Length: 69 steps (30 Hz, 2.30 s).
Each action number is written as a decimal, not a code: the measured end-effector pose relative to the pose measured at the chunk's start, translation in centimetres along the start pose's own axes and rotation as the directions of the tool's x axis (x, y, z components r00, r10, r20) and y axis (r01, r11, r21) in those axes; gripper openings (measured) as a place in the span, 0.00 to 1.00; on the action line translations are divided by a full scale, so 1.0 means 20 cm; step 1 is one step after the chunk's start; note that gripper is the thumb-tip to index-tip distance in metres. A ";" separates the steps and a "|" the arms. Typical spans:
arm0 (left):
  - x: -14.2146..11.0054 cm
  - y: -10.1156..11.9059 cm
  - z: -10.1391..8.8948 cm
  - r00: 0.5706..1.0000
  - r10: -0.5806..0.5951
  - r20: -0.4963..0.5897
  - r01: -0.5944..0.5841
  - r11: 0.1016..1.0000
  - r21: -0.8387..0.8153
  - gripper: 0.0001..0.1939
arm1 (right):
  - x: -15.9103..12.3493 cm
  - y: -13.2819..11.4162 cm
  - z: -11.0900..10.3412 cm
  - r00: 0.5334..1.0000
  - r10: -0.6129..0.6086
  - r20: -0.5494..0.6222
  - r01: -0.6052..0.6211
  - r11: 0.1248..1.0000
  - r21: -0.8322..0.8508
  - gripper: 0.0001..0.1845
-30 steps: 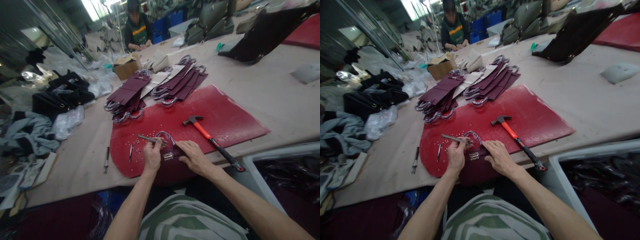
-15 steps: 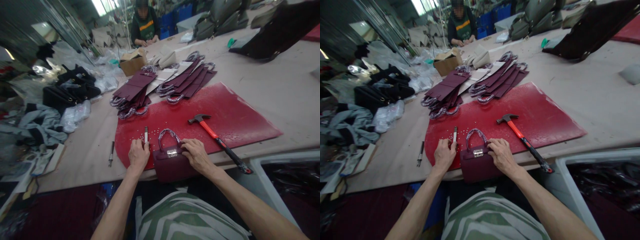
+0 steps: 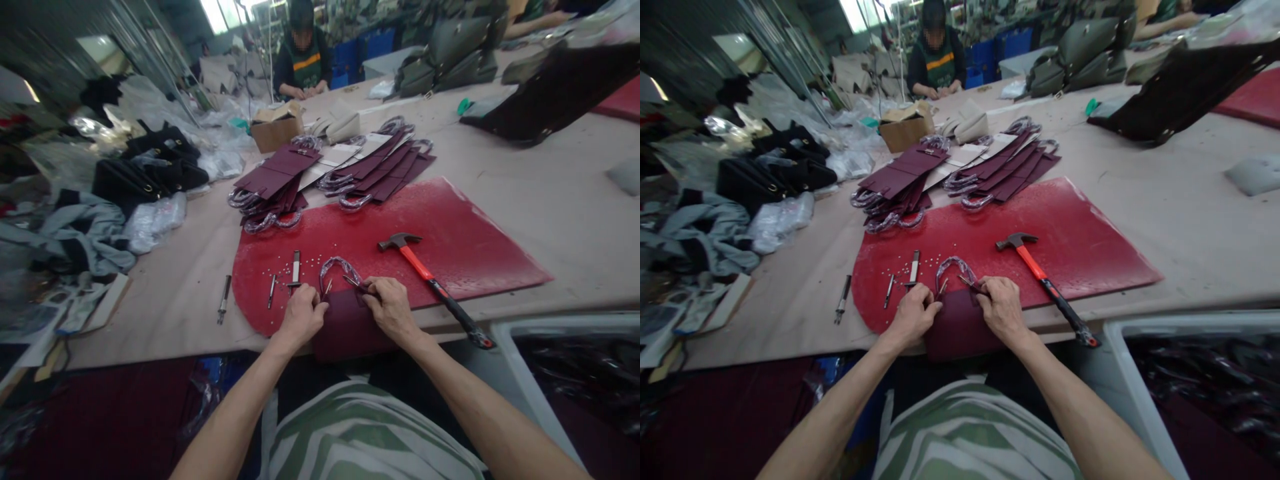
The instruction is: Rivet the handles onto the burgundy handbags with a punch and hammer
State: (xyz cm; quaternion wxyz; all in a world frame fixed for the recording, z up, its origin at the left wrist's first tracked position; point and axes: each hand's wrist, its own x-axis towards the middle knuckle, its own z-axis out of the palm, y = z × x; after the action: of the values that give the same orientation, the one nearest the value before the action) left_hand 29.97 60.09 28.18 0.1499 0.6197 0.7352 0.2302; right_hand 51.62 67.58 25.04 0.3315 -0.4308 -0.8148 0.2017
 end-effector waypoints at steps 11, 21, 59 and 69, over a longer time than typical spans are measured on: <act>-0.05 0.00 0.13 0.951 0.005 -0.310 -0.033 0.996 -0.085 0.05 | 0.01 -0.05 0.06 0.996 0.040 -0.085 -0.053 0.987 -0.150 0.13; -0.12 -0.07 0.05 0.968 0.236 -0.083 -0.232 0.971 0.055 0.21 | -0.02 -0.03 -0.03 0.948 -0.153 0.280 0.224 0.944 -0.242 0.37; -0.06 -0.14 -0.24 0.966 -0.022 -0.257 0.033 0.999 0.039 0.07 | -0.07 -0.08 0.09 0.983 -0.161 0.092 0.182 0.933 -0.309 0.26; 0.08 -0.91 -0.62 0.659 -0.750 -0.056 0.746 0.642 0.177 0.12 | -0.07 -0.13 0.07 0.983 -0.046 0.179 0.106 0.934 -0.341 0.25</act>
State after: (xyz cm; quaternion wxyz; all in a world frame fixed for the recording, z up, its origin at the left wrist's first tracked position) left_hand 7.99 57.44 29.30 0.1817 0.2745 0.9415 0.0719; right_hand 49.76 64.94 25.14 0.1873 -0.4323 -0.8787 0.0767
